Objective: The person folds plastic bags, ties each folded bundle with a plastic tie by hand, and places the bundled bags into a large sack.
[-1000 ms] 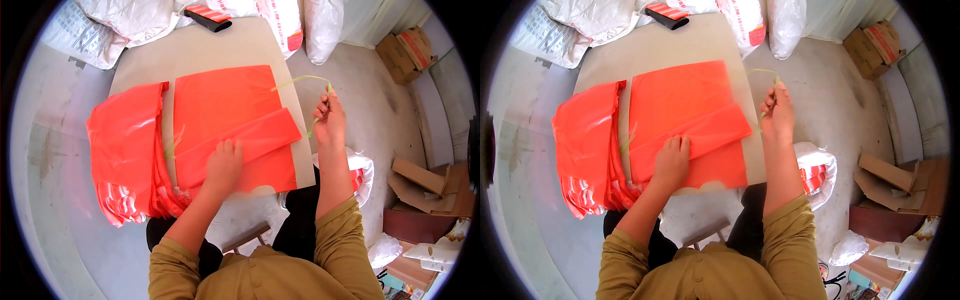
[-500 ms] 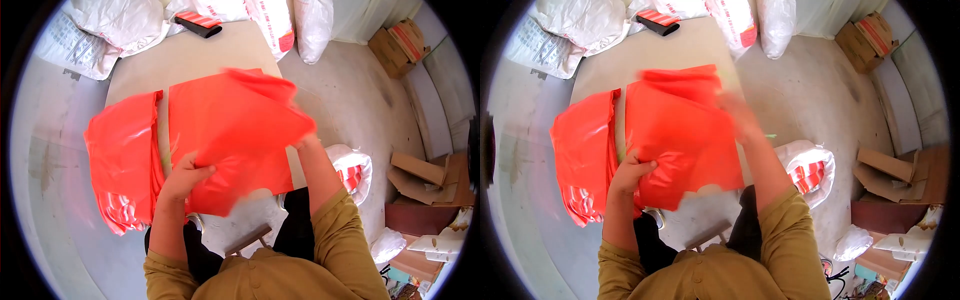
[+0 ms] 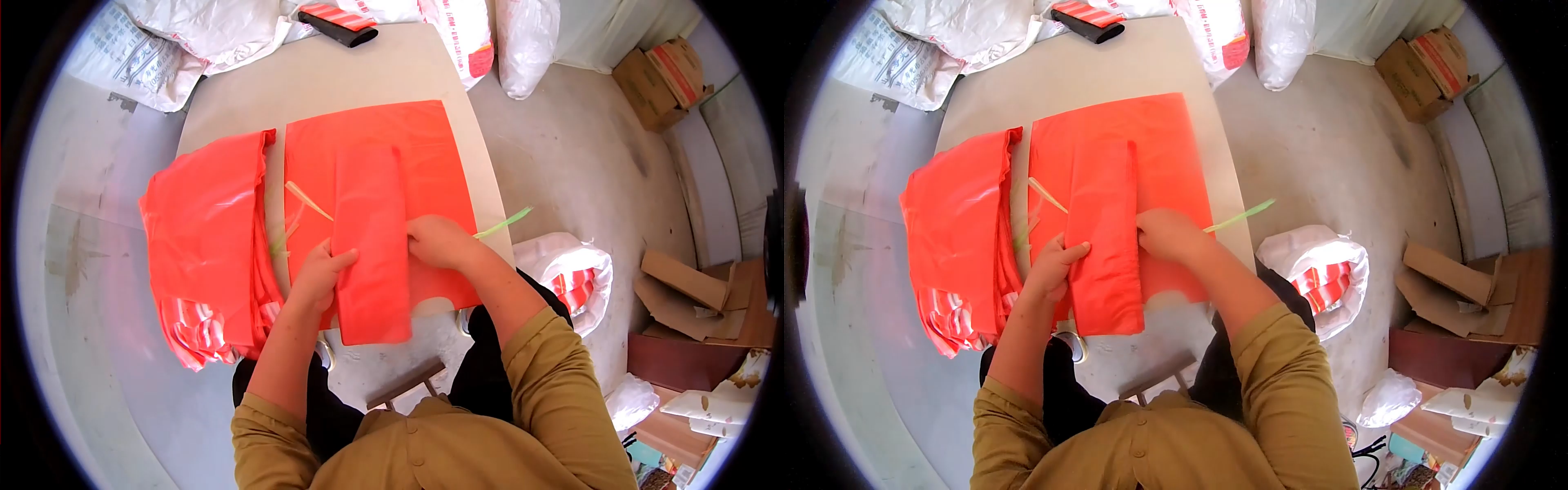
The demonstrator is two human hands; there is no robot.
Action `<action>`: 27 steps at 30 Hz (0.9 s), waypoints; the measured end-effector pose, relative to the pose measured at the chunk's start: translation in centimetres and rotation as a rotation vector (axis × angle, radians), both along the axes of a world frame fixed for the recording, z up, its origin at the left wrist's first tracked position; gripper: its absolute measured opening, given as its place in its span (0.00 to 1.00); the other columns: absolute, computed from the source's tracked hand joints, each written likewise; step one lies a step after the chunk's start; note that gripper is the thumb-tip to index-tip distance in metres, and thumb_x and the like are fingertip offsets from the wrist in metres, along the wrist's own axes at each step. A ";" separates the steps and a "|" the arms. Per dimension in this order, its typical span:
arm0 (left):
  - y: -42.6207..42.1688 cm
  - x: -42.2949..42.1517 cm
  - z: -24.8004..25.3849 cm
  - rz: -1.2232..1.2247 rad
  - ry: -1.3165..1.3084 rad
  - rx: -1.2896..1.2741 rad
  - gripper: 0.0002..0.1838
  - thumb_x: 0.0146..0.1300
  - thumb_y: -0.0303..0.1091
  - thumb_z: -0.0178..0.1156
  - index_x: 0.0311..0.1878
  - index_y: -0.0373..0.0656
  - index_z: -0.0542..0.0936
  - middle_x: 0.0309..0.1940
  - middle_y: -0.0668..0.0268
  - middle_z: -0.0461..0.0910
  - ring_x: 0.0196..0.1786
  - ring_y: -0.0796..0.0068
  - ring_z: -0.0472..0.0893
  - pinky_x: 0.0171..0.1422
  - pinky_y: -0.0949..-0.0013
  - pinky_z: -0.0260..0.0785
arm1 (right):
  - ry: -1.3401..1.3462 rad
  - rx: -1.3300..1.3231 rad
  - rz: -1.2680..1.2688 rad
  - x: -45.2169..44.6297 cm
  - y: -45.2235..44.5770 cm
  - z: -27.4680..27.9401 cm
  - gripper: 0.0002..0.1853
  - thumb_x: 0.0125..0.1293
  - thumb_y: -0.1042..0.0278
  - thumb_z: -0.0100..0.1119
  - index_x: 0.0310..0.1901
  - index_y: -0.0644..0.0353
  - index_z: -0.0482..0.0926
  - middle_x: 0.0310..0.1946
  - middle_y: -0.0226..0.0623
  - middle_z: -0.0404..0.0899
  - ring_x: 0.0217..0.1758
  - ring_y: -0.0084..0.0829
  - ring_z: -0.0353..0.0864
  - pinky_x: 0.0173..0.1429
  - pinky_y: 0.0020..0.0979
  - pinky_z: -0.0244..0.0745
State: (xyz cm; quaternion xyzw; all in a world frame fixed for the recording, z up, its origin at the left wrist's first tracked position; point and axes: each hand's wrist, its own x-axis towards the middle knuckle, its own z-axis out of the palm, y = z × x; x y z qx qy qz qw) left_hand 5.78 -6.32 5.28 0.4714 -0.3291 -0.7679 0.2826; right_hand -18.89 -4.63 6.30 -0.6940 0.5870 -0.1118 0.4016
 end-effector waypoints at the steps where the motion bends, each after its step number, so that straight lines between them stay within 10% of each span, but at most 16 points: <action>1: 0.1 -0.2 0.1 0.006 -0.005 -0.012 0.21 0.70 0.28 0.63 0.63 0.32 0.75 0.58 0.57 0.82 0.58 0.67 0.82 0.64 0.64 0.75 | 0.007 0.012 -0.005 0.0 -0.1 0.4 0.14 0.67 0.71 0.54 0.50 0.59 0.85 0.49 0.49 0.85 0.53 0.51 0.82 0.56 0.45 0.78; 13: 0.0 -0.3 1.3 0.126 0.247 0.155 0.26 0.70 0.31 0.65 0.67 0.36 0.70 0.62 0.57 0.78 0.61 0.63 0.81 0.69 0.58 0.75 | -0.642 0.376 -0.150 0.3 -0.3 -1.0 0.16 0.75 0.70 0.53 0.59 0.64 0.82 0.54 0.37 0.85 0.55 0.33 0.83 0.60 0.35 0.77; 27: -0.1 -0.6 -0.3 0.107 -0.008 -0.159 0.23 0.72 0.28 0.60 0.68 0.33 0.73 0.58 0.61 0.81 0.57 0.74 0.81 0.64 0.69 0.73 | -0.289 0.137 -0.210 -1.2 -0.3 -0.7 0.12 0.72 0.74 0.53 0.54 0.64 0.80 0.43 0.41 0.85 0.47 0.32 0.83 0.53 0.35 0.78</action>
